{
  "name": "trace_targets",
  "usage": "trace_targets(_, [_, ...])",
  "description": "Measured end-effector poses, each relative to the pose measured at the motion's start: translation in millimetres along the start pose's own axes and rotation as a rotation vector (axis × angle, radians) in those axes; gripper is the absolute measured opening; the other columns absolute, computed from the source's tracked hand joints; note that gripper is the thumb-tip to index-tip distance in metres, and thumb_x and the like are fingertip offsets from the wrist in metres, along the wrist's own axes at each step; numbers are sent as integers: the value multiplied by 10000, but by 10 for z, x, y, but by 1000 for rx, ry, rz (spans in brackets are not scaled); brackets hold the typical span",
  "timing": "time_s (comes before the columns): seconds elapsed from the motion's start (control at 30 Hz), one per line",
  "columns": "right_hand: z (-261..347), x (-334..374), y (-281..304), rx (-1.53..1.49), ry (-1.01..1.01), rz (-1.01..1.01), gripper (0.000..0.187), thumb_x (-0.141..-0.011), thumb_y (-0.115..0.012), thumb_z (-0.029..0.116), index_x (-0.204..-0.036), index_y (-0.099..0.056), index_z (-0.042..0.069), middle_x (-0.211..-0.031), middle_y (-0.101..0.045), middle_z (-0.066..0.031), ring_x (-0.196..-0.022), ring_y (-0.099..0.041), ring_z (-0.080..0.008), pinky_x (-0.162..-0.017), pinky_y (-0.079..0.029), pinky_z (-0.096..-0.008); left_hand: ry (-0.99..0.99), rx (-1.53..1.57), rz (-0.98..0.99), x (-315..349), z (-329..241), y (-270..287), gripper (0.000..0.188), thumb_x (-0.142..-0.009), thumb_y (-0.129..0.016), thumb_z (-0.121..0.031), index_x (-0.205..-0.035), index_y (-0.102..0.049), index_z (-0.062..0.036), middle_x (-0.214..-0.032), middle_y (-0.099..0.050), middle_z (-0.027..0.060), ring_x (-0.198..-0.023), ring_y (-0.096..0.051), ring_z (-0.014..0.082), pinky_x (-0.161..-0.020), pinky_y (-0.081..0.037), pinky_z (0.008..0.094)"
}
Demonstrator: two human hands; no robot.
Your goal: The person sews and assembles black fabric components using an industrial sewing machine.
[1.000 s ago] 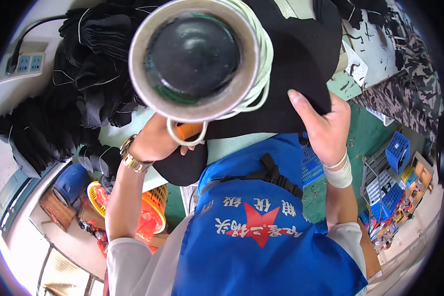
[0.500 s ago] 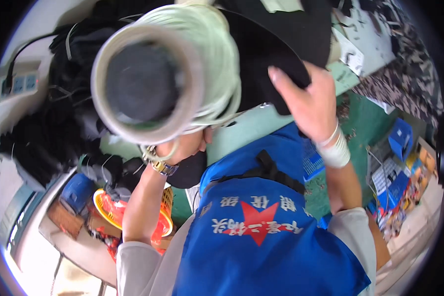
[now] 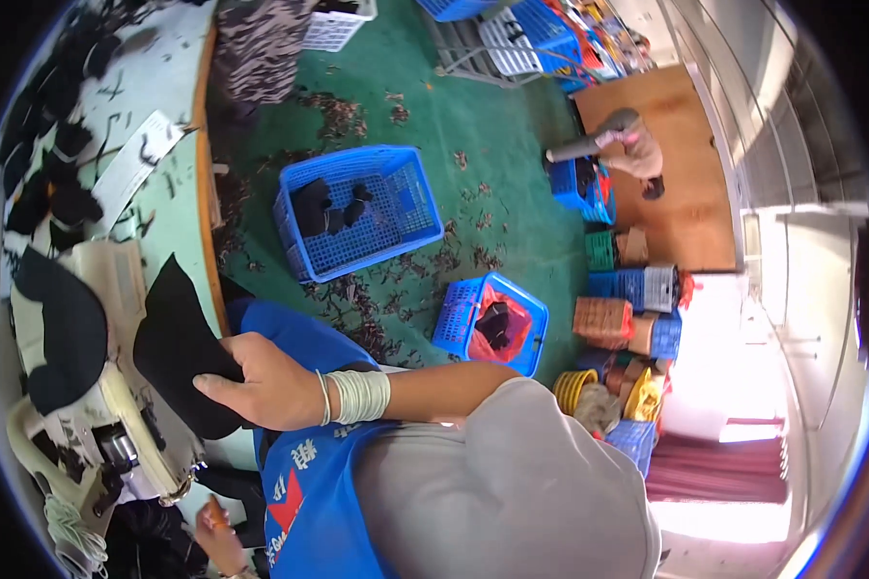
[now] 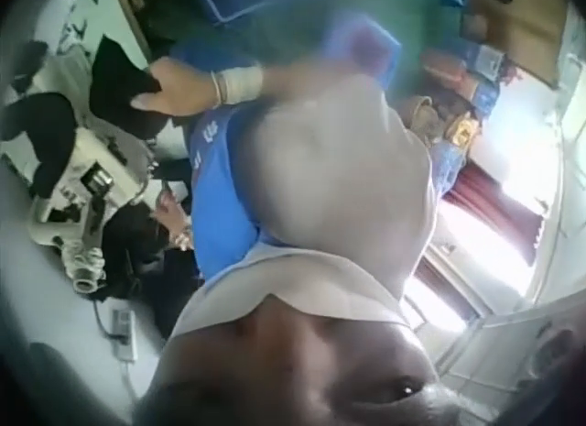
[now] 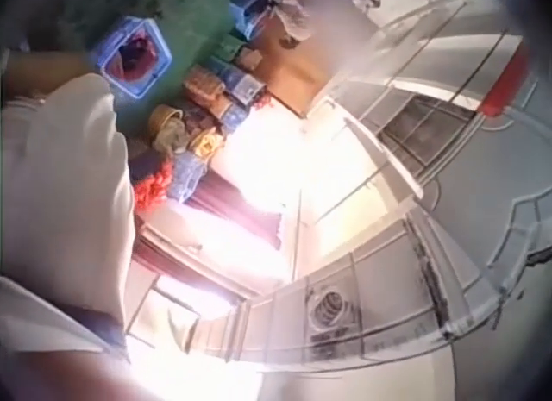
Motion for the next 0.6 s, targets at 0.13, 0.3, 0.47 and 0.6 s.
trace_targets(0.13, [-257,141,281,130,-92,-129,213,-858,-580,135,-867,-582,-78,-663,-567,-145,-614,-521,-171,-606,-448,-337,-91,-840,-168,20,658,-315,592,-758,-714,-555,-896,-654,17,-734,-638,122,-675,-621,276,-608,-478,335])
trace_targets(0.3, [-451,29,487,202,-23,-260,229,-830,-586,140,-906,-588,-76,-785,-627,-237,-698,-611,-314,-668,-476,-390,-58,-682,-501,73,691,-448,436,-806,-698,-471,-723,-668,-44,-677,-656,112,-617,-646,290,-544,-487,391])
trace_targets(0.47, [-347,-345,548,413,-32,-301,414,-810,-654,326,-683,-535,-49,-732,-555,-271,-663,-536,-362,-591,-390,-474,145,-286,-321,275,304,-578,510,-750,-796,-378,-921,-589,55,-844,-657,167,-815,-647,284,-745,-522,373])
trace_targets(0.6, [530,-938,480,609,480,-270,182,-880,-560,108,-798,-601,-48,-678,-584,-241,-598,-608,-370,-519,-432,-428,28,-348,-555,297,169,-726,528,-610,-868,-402,-865,-622,-10,-809,-657,145,-729,-632,280,-653,-505,377])
Point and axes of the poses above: each hand's wrist, its own x-axis away from the middle knuckle, its own y-axis out of the back of the hand, z = x × y, the point moved 3 cm from there along -x, towards the middle knuckle
